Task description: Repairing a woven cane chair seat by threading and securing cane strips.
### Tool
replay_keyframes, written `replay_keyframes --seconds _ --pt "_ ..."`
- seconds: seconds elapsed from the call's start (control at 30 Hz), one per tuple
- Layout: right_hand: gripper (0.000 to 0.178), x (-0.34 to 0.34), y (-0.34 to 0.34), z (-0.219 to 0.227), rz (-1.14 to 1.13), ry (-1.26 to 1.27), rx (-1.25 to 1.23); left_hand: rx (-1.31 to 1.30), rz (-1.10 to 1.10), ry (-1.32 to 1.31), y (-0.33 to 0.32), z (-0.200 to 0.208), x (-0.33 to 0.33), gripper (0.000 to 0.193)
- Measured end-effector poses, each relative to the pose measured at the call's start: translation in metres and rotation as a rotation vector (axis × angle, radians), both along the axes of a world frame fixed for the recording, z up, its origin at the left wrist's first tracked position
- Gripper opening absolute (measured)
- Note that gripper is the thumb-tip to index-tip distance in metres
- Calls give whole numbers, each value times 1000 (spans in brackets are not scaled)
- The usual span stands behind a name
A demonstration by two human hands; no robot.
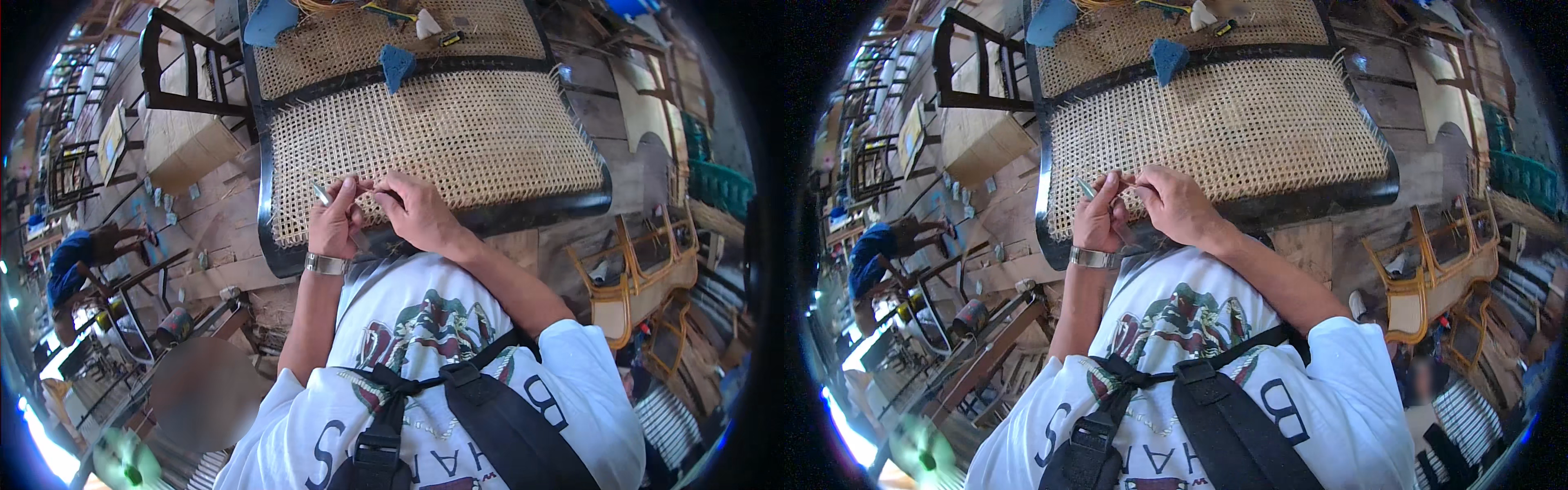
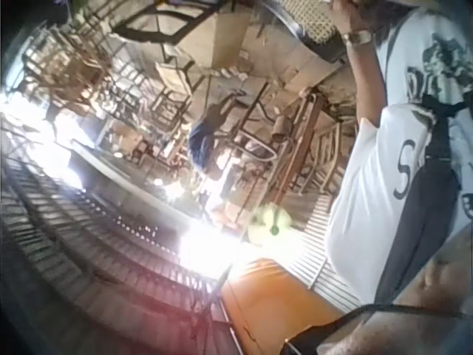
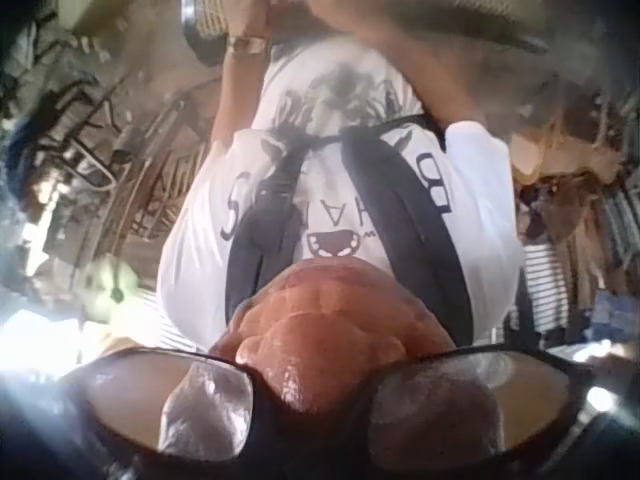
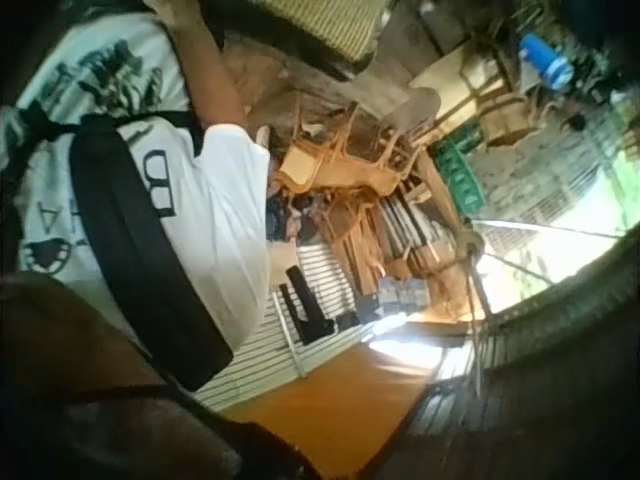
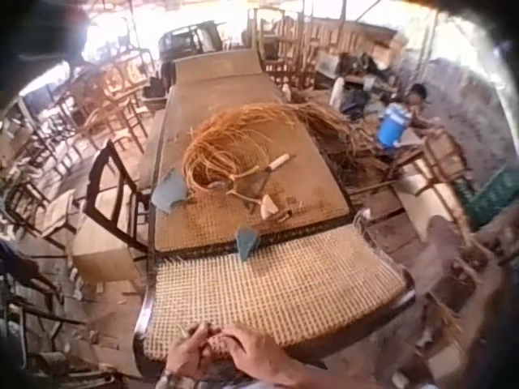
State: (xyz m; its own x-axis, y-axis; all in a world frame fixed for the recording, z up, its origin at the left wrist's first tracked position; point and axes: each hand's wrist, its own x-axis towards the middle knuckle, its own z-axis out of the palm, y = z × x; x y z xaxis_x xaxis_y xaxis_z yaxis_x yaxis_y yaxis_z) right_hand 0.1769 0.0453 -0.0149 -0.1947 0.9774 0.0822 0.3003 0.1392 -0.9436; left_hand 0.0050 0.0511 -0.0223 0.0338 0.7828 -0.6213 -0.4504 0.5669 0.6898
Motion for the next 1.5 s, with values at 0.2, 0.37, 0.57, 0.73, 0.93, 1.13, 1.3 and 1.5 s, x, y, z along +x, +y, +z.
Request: replay_keyframes --seconds 0.2,0.37,0.57,0.73,0.93,1.13,1.3,1.5 --pt "10 -7 -31 27 -79 -144 -350 24 -45 48 16 -9 -45 22" --pt "12 7 -58 43 -108 114 -521 58 -79 36 23 -13 -71 24" --pt "11 68 -104 97 -240 -34 -535 161 36 68 28 -17 -111 21" --pt "10 118 -129 116 -342 -94 -538 190 73 47 13 -17 -115 16" --pt "13 222 -193 85 -205 -230 -736 188 102 -64 1 -8 -82 13" --pt "15 390 -256 18 -214 -440 -972 145 56 -58 -15 10 -38 12" --pt "15 469 -249 20 -158 -786 -907 124 90 23 -27 15 -17 12" --pt "28 397 -110 51 -488 -695 -206 140 117 167 -49 22 -17 12"
